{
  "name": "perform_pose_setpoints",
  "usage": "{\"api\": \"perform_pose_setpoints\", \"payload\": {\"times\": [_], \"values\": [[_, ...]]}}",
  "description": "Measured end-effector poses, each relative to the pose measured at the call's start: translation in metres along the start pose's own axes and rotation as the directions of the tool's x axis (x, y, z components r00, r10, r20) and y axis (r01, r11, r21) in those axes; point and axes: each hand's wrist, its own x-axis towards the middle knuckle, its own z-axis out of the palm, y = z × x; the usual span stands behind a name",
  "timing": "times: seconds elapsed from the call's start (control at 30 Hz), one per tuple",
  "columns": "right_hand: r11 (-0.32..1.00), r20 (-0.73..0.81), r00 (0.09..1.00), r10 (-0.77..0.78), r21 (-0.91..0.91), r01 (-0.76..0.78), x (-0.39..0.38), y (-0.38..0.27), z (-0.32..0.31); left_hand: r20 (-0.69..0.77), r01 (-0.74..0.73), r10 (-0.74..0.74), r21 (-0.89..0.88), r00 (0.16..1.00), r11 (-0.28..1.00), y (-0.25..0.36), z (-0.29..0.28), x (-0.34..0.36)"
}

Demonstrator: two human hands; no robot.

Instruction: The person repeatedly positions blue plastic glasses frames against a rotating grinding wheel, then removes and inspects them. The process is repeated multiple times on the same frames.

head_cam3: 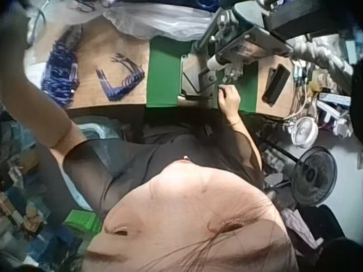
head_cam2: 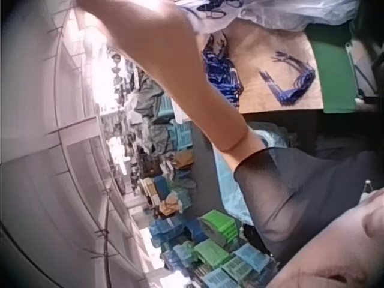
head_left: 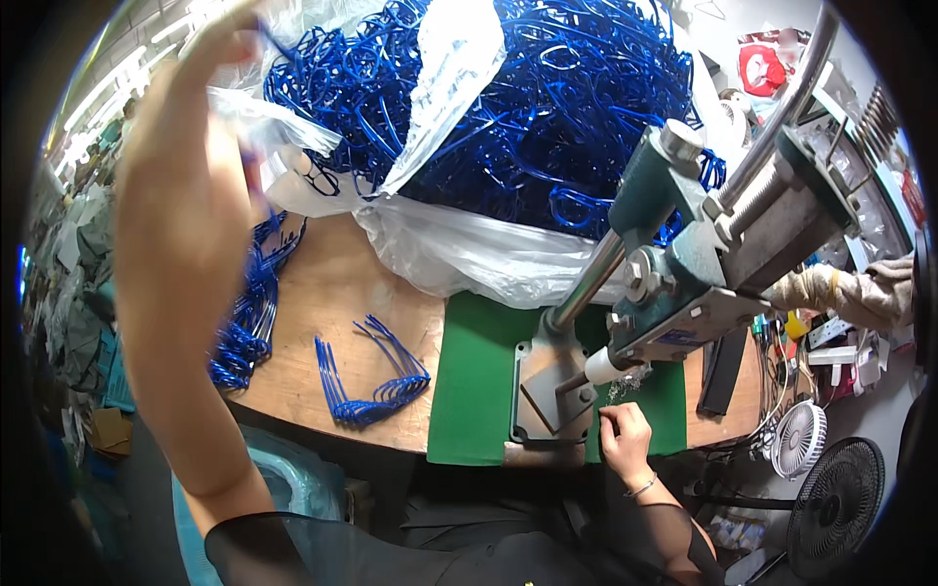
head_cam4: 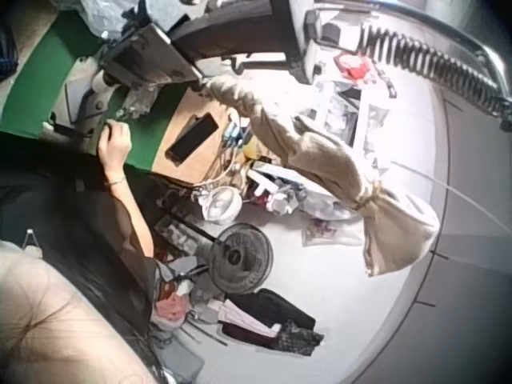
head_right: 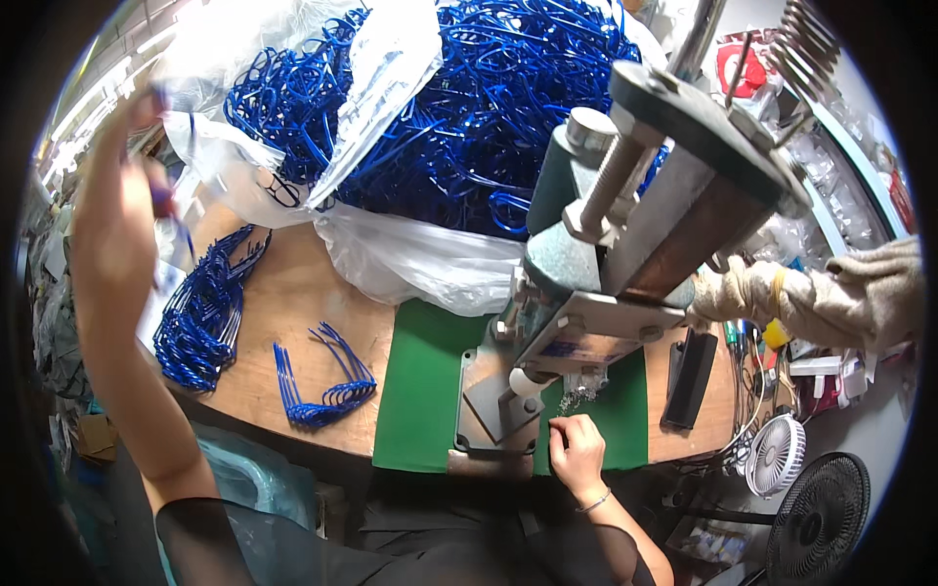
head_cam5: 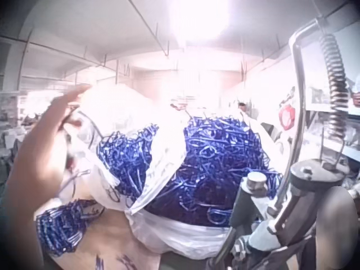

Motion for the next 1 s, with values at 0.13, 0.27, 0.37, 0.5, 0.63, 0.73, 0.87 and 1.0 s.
{"api": "perform_pose_setpoints", "payload": {"times": [0.13,0.27,0.37,0.5,0.63,0.73,0.87,1.0], "values": [[0.962,0.204,0.958,0.203,0.142,-0.234,0.003,0.0,-0.013,0.325,0.224,-0.137,-0.248,0.936,0.942,0.051,0.02,-0.06],[0.972,0.314,0.948,-0.05,-0.202,0.118,0.009,-0.015,-0.01,0.364,0.445,-0.365,-0.163,0.857,0.881,0.05,0.041,-0.106],[0.944,0.378,0.921,-0.09,-0.262,0.2,-0.001,-0.026,-0.014,0.354,0.314,-0.392,0.26,0.849,0.913,0.038,0.042,-0.138],[0.977,0.205,0.978,-0.044,-0.196,0.085,0.008,-0.015,-0.046,0.71,0.794,-0.405,-0.37,0.576,0.481,0.05,0.052,-0.162],[0.997,0.22,0.973,0.062,-0.06,-0.05,0.021,-0.005,-0.043,0.724,0.852,-0.533,-0.523,0.437,-0.013,0.071,0.073,-0.172],[0.95,0.235,0.931,0.281,0.068,-0.304,-0.003,0.005,-0.011,0.676,0.674,-0.503,-0.704,0.538,-0.225,0.087,0.084,-0.181],[0.967,0.18,0.955,0.235,0.054,-0.248,-0.005,0.005,-0.006,0.616,0.547,-0.544,-0.778,0.57,-0.309,0.104,0.099,-0.19],[0.979,0.215,0.957,0.196,0.012,-0.203,-0.002,0.004,-0.008,0.544,0.545,-0.585,-0.815,0.601,-0.199,0.13,0.115,-0.184]]}}
